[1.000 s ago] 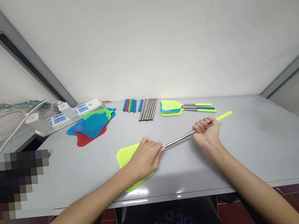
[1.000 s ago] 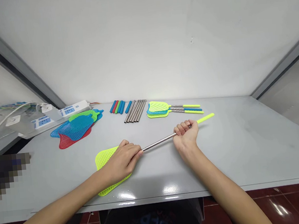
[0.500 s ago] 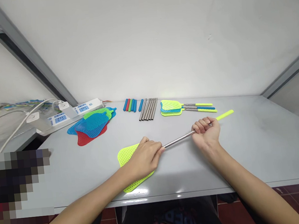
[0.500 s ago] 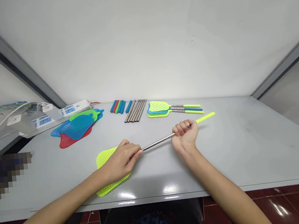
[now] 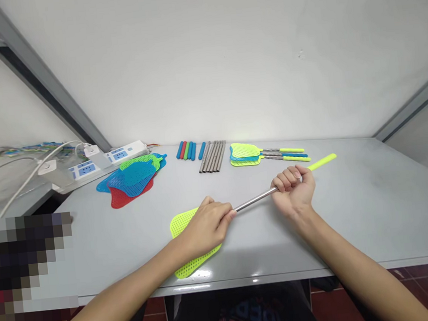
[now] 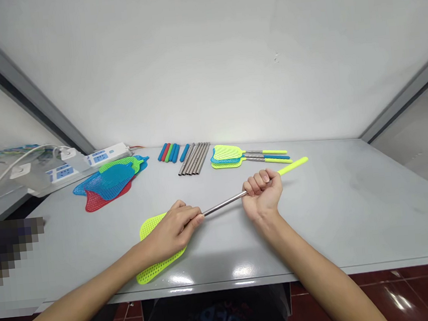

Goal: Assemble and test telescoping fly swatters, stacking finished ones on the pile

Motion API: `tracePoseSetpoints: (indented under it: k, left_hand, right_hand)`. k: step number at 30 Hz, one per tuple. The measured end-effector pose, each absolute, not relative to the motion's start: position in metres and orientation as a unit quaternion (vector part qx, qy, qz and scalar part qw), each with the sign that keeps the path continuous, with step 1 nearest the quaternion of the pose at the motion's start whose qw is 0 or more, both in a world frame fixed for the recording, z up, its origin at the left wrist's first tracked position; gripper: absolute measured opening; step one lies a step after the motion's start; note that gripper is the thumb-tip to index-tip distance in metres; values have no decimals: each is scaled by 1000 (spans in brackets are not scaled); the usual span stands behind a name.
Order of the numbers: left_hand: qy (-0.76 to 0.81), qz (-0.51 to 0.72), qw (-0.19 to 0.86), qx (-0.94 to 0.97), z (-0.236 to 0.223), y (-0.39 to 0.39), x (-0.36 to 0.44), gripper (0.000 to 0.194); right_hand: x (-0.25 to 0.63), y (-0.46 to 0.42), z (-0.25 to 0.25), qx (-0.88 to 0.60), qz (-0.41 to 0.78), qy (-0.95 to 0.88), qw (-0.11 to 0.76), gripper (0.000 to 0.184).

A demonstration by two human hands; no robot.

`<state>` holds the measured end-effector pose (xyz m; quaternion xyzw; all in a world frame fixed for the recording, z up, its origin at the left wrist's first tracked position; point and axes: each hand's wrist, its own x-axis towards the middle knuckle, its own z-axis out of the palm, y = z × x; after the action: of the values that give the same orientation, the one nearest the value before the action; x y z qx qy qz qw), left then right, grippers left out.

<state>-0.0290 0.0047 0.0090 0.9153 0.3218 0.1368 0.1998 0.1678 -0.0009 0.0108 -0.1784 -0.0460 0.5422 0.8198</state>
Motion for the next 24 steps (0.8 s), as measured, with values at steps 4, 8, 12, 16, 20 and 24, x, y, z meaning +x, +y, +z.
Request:
tracePoseSetpoints:
  k: [4, 8, 12, 16, 20, 24]
  left_hand:
    - [326, 134, 211, 912, 10, 5, -30, 29]
    - [331, 131, 225, 907, 8, 7, -29, 30]
    - [323, 122, 233, 909, 6, 10, -26, 31]
    - [291, 102, 216, 926, 8, 14, -27, 31]
    - [277, 90, 202, 935, 11, 18, -29, 31]
    - [267, 97, 196, 938, 13, 18, -31, 29]
  right_hand:
    - [165, -3, 12, -173, 541, -45, 822, 27]
    - [165, -2, 13, -179, 544, -42, 819, 26]
    - [171, 2, 15, -206, 552, -29, 808, 26]
    - [178, 5, 16, -213, 566, -37, 796, 26]
    - [184, 7, 19, -206, 579, -56, 787, 29]
    - [186, 6, 21, -198, 584, -73, 784, 32]
